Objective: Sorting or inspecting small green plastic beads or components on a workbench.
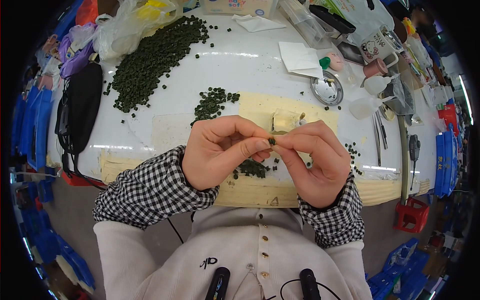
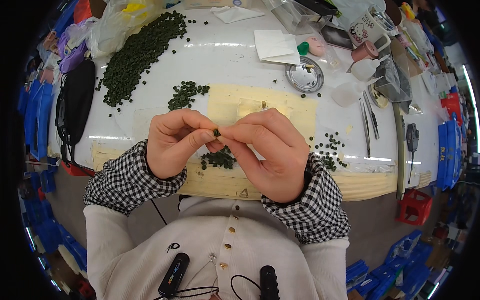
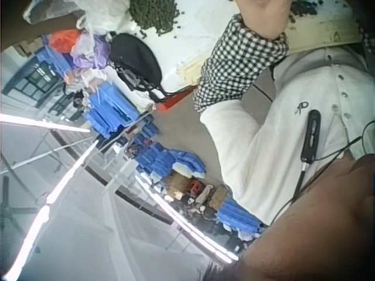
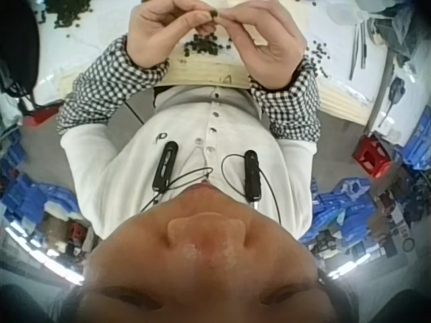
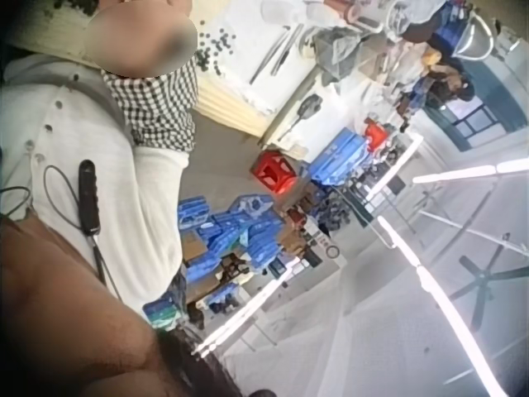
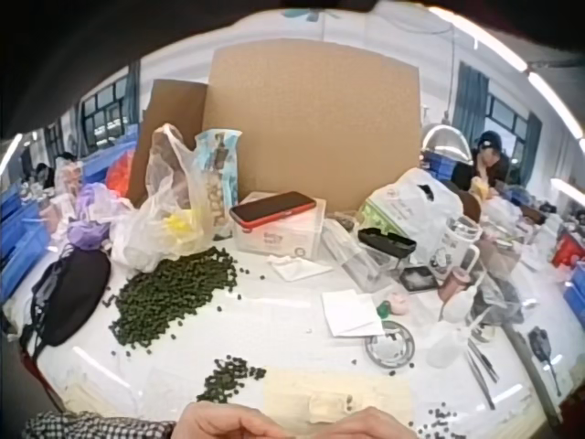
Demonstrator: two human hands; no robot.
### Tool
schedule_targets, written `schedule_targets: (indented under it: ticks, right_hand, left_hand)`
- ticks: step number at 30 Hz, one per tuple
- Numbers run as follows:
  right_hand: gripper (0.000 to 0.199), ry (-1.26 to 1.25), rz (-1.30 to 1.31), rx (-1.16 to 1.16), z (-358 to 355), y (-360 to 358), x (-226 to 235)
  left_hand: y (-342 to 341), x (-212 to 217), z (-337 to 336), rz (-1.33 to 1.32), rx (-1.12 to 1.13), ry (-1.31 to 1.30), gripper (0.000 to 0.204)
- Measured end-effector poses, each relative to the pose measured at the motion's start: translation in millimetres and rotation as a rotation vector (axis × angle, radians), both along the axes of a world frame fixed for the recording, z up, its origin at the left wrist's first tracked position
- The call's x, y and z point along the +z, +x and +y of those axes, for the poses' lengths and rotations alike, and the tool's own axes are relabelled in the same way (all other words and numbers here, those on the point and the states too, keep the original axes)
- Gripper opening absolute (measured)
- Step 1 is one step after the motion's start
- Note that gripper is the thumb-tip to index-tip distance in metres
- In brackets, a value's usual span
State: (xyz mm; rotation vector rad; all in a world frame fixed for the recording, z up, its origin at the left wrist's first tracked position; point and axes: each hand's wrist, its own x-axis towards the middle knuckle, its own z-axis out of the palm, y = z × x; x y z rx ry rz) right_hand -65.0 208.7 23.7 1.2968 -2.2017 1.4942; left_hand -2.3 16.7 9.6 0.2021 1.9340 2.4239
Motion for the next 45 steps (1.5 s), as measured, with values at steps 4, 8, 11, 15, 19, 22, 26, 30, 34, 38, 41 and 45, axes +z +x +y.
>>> schedule_targets:
  ticks: [4, 8, 11, 15, 19, 22, 26, 30, 34, 38, 41, 45]
  right_hand:
    - [0.022, -0.012, -0.042, -0.016, -0.6, 2.3, 0.0]
    - [0.021, -0.014, -0.039, -0.031, -4.0, 3.9, -0.2]
    - [0.021, -0.023, -0.022, -0.046, -3.8, 4.5, -0.2]
    - [0.021, -0.031, -0.042, -0.057, -4.6, 5.6, 0.4]
    - [0.021, 0.003, 0.061, -0.069, -4.4, 4.1, -1.6]
    - [0.022, 0.002, 0.125, -0.081, -5.0, 4.3, -4.0]
    - [0.022, 0.01, 0.183, -0.098, -5.7, 3.3, -5.5]
    - [0.022, 0.024, 0.198, -0.103, -6.0, 3.2, -4.3]
    - [0.021, 0.026, 0.189, -0.091, -6.6, 3.0, -2.9]
    - [0.021, 0.022, 0.183, -0.075, -6.5, 2.7, -3.5]
    - [0.022, 0.014, 0.158, -0.06, -6.2, 2.5, -2.3]
    - [0.022, 0.011, 0.117, -0.057, -5.4, 3.4, -3.4]
  left_hand:
    - [0.0, 1.3, -0.2, 0.0, 0.012, -0.008, 0.011]
    - [1.1, -0.9, -0.8, 0.057, 0.052, -0.027, 0.015]
    - [0.9, 0.6, -0.5, 0.095, 0.057, -0.076, 0.017]
    - [-0.1, -3.1, -0.9, 0.135, 0.065, -0.095, 0.017]
    - [-1.2, -4.0, -0.7, 0.129, 0.071, -0.095, 0.017]
    - [-0.2, -2.6, 0.2, 0.055, 0.089, -0.063, 0.017]
    - [-0.2, -2.7, -0.6, 0.073, 0.089, -0.085, 0.016]
    - [-0.9, -0.6, -2.1, 0.129, 0.088, -0.169, 0.015]
    - [-1.0, -1.3, -2.1, 0.127, 0.083, -0.175, 0.015]
    - [-0.7, -2.4, -2.0, 0.129, 0.079, -0.182, 0.015]
    - [-1.0, -2.5, -2.3, 0.127, 0.072, -0.176, 0.015]
    - [-0.9, -4.3, -2.3, 0.113, 0.077, -0.15, 0.016]
